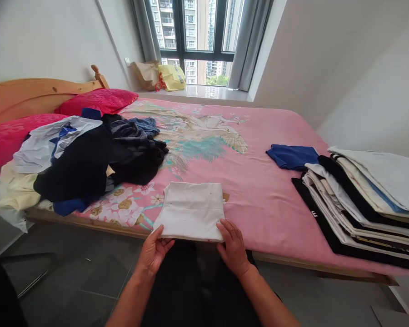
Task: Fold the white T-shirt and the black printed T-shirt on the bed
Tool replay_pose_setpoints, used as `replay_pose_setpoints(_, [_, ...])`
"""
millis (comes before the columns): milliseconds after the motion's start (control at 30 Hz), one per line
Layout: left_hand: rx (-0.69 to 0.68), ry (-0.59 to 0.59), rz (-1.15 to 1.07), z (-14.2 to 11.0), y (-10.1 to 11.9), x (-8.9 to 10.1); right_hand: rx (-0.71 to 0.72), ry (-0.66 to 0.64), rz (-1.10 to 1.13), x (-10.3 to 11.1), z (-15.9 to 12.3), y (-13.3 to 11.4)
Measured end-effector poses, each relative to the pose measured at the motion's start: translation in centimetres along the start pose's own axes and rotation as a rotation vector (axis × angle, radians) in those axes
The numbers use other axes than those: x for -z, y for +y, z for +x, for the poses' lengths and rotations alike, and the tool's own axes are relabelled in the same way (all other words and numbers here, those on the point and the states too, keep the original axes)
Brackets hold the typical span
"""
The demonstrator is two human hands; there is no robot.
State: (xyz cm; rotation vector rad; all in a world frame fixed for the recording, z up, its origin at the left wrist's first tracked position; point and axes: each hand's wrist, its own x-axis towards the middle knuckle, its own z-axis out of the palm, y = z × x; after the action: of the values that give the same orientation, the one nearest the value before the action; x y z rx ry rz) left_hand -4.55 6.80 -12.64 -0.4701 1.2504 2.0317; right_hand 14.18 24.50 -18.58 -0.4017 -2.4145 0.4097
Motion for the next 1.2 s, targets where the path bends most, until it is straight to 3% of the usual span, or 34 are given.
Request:
replay_pose_setpoints(200, [-0.039,0.021,-0.005,0.0,0.1,-0.7,-0.087,0.024,0.101,1.8,0.5,-1.4])
replay_pose_setpoints(467, [-0.117,0.05,0.052,0.5,-0.8,0.0,-0.266,0.18,-0.009,-0.6,0.9,-2.4])
replay_pose_setpoints(533, [-0.157,0.059,0.071,0.7,-1.2,0.4,-0.25,0.153,-0.017,-0.6,0.6,-2.1])
replay_pose_setpoints(733, [-0.138,0.019,0.1,1.0,-1.7,1.5,-0.065,-0.091,-0.052,1.0,-1.5,-1.1])
replay_pose_setpoints(900, [-0.098,0.003,0.121,0.9,-1.4,1.6,0.022,-0.109,-0.14,0.7,-1.1,0.0])
replay_pose_setpoints(1000, [-0.107,-0.012,0.076,0.9,-0.7,0.5,0.081,-0.125,-0.127,0.5,0.3,0.2])
replay_pose_setpoints(1067, [-0.197,-0.017,0.02,0.5,0.6,-1.1,0.083,-0.123,-0.055,0.9,1.5,-0.5])
replay_pose_setpoints(1200, [-0.506,-0.079,-0.051,-1.6,5.4,-7.2,-0.049,-0.015,0.249,3.4,4.4,-4.0])
